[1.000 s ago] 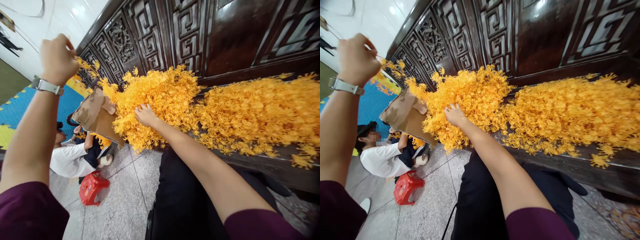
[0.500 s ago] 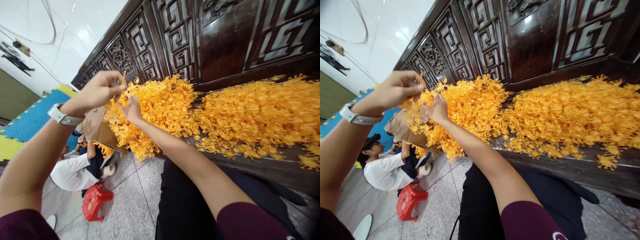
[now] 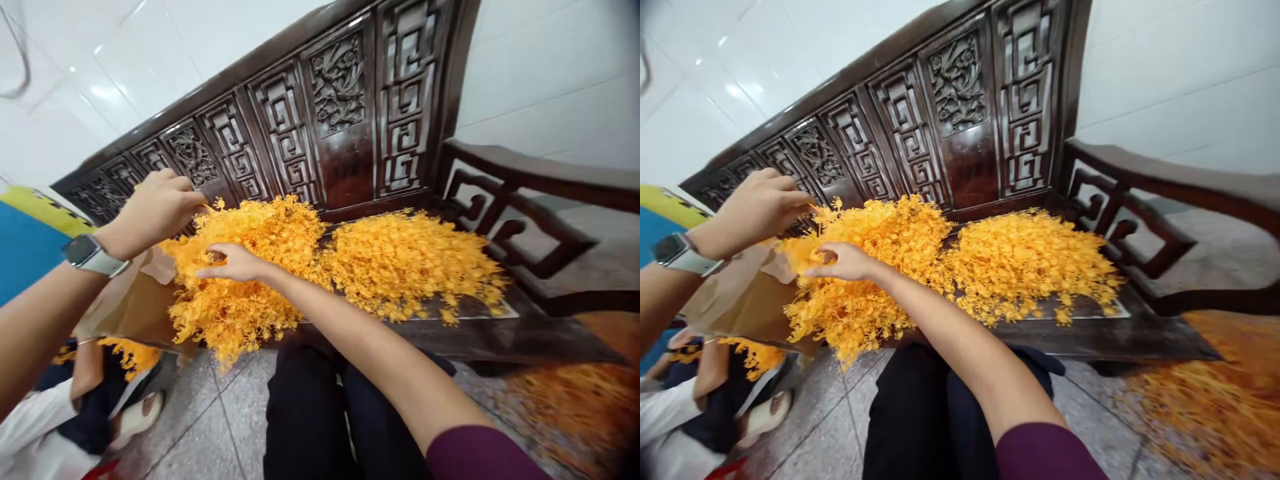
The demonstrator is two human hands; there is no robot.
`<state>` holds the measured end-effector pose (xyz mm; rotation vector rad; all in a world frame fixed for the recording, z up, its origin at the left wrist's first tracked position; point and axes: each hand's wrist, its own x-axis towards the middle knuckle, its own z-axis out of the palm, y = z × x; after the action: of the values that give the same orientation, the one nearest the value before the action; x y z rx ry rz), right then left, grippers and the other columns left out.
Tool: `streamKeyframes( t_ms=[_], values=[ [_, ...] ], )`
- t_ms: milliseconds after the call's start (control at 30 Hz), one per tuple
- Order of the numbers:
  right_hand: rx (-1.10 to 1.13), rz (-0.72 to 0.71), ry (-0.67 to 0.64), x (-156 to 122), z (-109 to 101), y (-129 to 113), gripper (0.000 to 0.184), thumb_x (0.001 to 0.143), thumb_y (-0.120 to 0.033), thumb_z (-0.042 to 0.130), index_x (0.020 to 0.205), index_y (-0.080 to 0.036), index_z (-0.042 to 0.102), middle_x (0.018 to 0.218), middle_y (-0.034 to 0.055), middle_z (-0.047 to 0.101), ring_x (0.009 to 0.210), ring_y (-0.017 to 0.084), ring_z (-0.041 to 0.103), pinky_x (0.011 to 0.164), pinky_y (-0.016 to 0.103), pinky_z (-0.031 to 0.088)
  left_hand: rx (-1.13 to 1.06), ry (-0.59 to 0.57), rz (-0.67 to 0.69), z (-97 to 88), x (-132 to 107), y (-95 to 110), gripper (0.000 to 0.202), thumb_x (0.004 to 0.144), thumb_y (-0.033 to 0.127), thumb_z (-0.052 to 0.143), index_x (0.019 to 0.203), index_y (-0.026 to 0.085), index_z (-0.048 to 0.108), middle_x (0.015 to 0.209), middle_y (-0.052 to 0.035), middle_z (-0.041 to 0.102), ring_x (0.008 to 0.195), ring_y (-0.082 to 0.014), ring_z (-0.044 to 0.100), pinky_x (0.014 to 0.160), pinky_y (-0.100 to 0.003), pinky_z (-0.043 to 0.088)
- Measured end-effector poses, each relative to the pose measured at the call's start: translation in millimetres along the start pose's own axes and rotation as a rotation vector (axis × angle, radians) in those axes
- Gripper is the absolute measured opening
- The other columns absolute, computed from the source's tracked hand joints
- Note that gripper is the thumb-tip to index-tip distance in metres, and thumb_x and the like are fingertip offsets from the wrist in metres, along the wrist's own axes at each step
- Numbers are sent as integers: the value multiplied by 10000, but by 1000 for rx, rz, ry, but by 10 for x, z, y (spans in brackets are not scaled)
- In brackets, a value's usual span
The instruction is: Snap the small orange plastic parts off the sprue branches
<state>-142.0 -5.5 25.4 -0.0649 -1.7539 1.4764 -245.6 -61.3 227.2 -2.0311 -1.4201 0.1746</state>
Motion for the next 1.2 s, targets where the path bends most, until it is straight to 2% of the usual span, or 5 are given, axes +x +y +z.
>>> streamKeyframes(
  t_ms=[200,433,633,867,1200],
  values=[
    [215,271,428,-141,-294,45,242,982,-261,676,748,-198,689,699,-13,683,691,163,610,686,278,493,-410,-20,296,192,415,789,159,879,120,698,799,252,736,1256,-71,691,1468,-398,466,1295,-712,112],
    [555,393,743,-297,-530,150,167,895,-174,660,747,-234,610,683,-27,631,659,162,583,578,248,470,-290,123,253,535,-162,1224,359,994,372,734,1347,432,704,1635,-34,555,1490,-361,509,1270,-622,278],
    [867,429,749,-349,-592,152,195,928,-200,486,783,-209,615,694,-12,688,598,133,609,563,199,480,-412,196,-340,1202,-580,1108,605,989,521,658,1476,169,580,1546,-262,586,1464,-454,515,1210,-606,358],
    [1032,349,637,-339,-462,-83,203,860,-135,413,716,-229,522,618,29,677,681,187,707,750,306,615,-757,332,-580,1499,-360,727,219,929,386,623,963,196,726,1081,-145,778,1110,-327,703,1063,-454,495],
    [1064,260,697,-394,-412,-350,383,948,-136,311,586,-241,383,450,-1,365,545,187,481,667,320,524,-1102,512,-896,1684,-210,589,277,933,267,670,710,111,616,663,21,562,759,-122,533,694,-262,417]
  ],
)
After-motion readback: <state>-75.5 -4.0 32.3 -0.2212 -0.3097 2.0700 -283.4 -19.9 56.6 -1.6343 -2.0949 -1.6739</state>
